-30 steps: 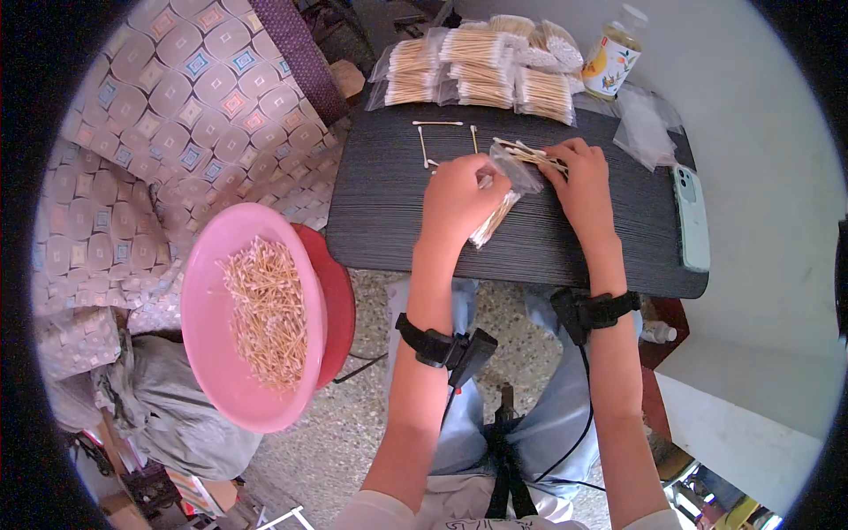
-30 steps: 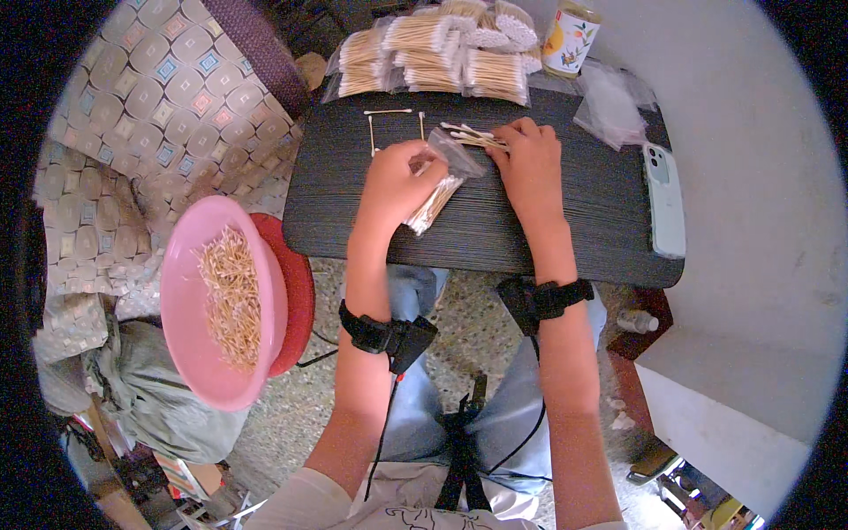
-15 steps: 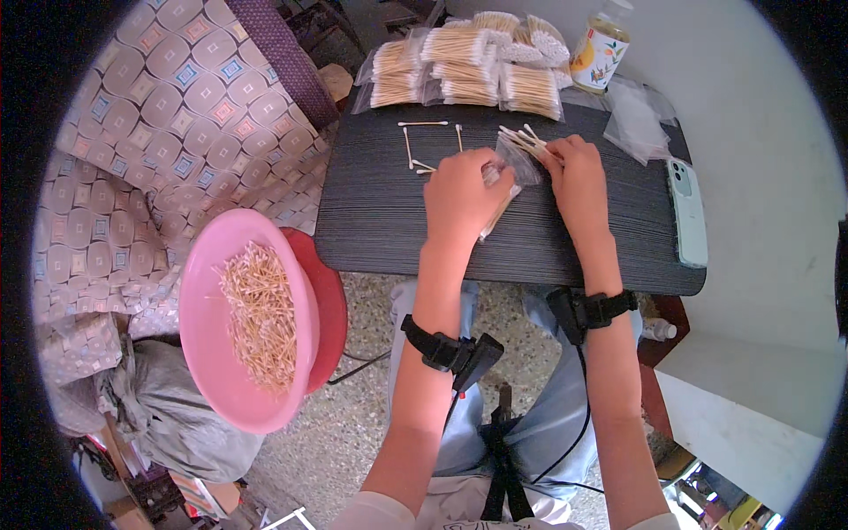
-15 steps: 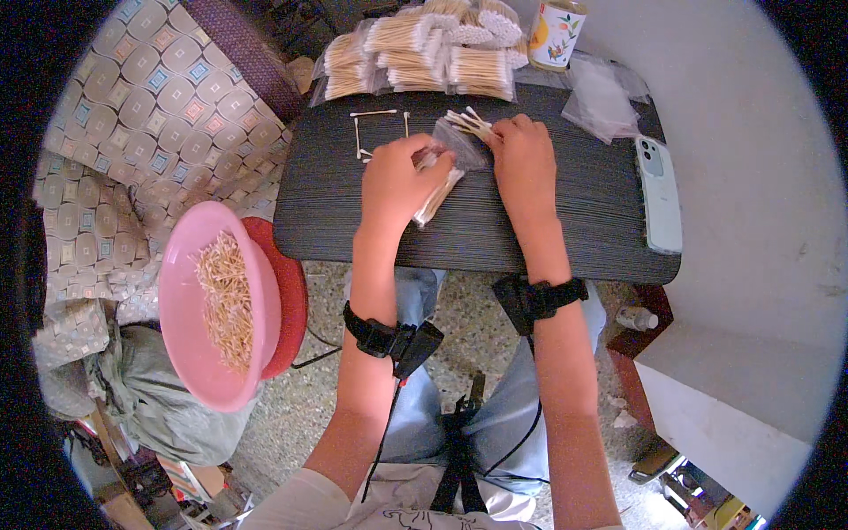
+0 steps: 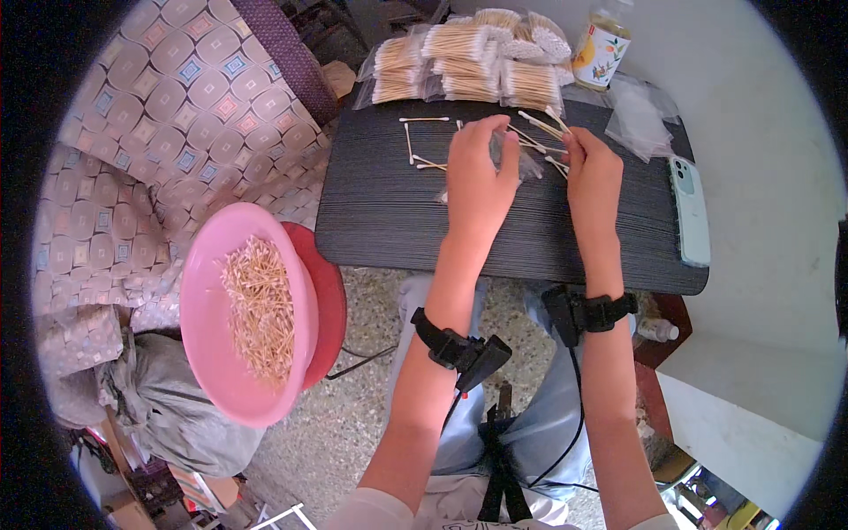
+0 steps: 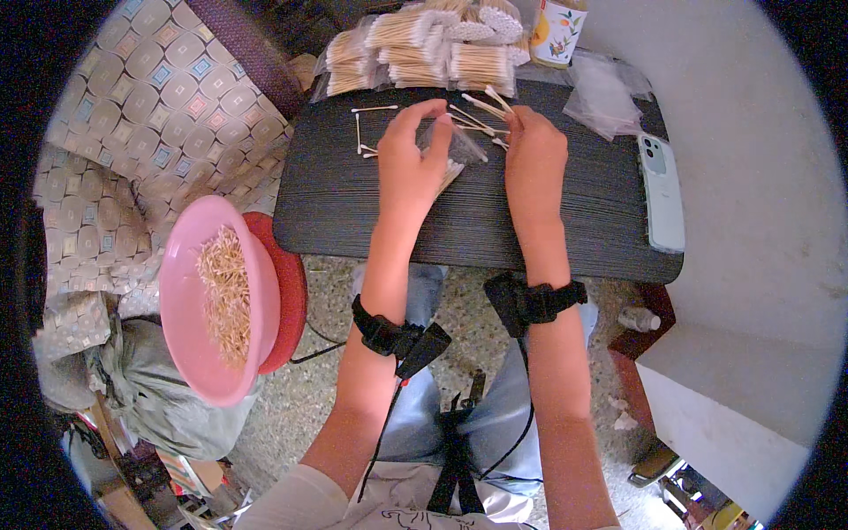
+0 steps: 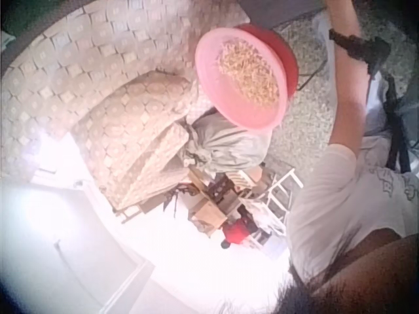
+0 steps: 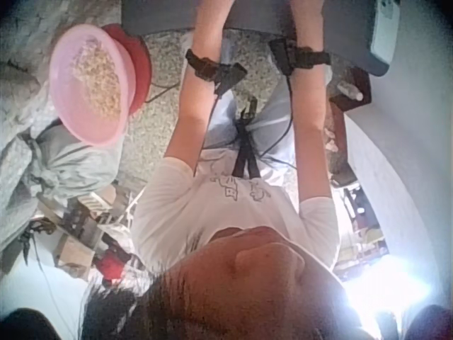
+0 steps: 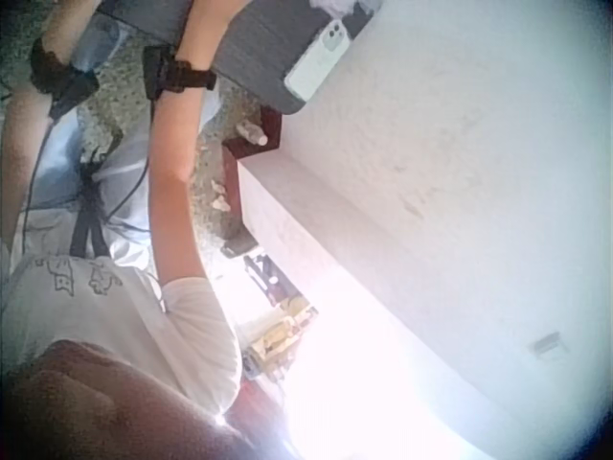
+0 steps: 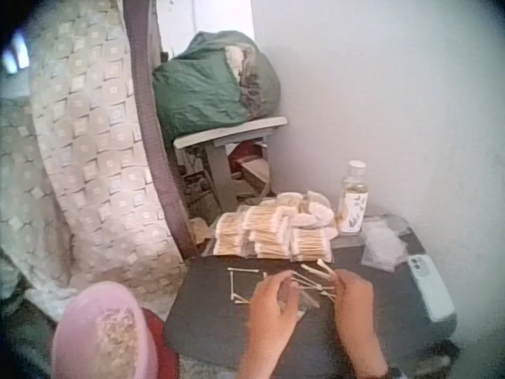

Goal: Counting and packing cotton swabs into small plastic zip bags at a desk.

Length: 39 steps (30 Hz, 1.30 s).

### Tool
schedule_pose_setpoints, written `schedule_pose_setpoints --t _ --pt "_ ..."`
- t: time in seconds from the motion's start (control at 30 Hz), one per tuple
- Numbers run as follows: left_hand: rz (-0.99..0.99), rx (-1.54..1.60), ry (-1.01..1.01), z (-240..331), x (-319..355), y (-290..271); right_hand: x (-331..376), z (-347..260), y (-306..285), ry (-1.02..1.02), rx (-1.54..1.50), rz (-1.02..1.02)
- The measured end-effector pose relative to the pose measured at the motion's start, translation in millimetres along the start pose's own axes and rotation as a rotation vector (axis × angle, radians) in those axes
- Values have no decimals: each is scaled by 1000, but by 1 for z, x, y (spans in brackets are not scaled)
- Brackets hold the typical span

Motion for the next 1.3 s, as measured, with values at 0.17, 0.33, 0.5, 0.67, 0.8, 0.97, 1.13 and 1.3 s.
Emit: schedule_pose_setpoints --t 0.17,0.33,0.5,0.67,0.8,0.97,1.13,1.3 --pt "33 90 -40 2 4 11 2 -14 -13 15 -141 145" --pt "46 518 -235 -10 10 23 0 -4 1 91 -304 11" --pt "12 905 -424 -17 6 36 6 -13 34 77 -473 -241" --pt "-47 981 -523 -22 6 31 16 -23 54 137 -654 -463" --pt "-77 941 -514 -25 5 29 21 -27 61 189 -683 -583" --pt "-91 921 -530 -25 7 26 25 -26 70 199 -759 -609" --pt "-71 938 -521 -25 9 37 24 -22 73 143 -661 -543" --pt "-69 865 -387 -26 5 34 24 -21 74 167 -563 -595"
Point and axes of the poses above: each hand's wrist, its own x-axis away from the middle knuckle, its own y-axis out of the palm, z = x × y, the point moved 9 cm from there along -x, towards the middle knuckle, and after that the axes turned 4 degrees about y, right-handed, at the moved point
